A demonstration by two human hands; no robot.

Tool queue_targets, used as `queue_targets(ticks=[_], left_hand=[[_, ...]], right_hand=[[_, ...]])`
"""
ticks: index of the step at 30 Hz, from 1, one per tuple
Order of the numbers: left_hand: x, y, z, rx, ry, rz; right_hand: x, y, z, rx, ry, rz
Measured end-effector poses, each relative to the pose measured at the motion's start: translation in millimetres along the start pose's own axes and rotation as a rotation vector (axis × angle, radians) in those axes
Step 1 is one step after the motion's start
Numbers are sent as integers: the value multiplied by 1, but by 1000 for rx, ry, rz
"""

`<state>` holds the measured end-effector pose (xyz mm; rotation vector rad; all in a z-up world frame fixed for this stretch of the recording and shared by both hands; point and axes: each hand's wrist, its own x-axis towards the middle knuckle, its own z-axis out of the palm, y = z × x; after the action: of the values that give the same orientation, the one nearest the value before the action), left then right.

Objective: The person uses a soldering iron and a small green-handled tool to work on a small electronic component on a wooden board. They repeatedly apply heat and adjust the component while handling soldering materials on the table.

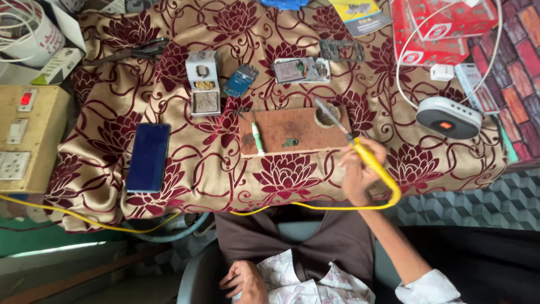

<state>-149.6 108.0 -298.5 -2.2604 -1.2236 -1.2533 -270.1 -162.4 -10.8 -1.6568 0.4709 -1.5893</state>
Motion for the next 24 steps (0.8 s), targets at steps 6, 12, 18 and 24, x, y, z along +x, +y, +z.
queue_targets(ticks=[6,12,18,24], left_hand=[[7,-3,1,16,38,-5],[14,-3,2,53,76,-15],[8,-16,5,140,-322,109],[4,-11,3,547,-613,514]], right_hand=[[0,16,19,78,2,119],[-6,42,23,100,168,223],[-4,36,21,27,160,205],[4,32,25,19,204,229]])
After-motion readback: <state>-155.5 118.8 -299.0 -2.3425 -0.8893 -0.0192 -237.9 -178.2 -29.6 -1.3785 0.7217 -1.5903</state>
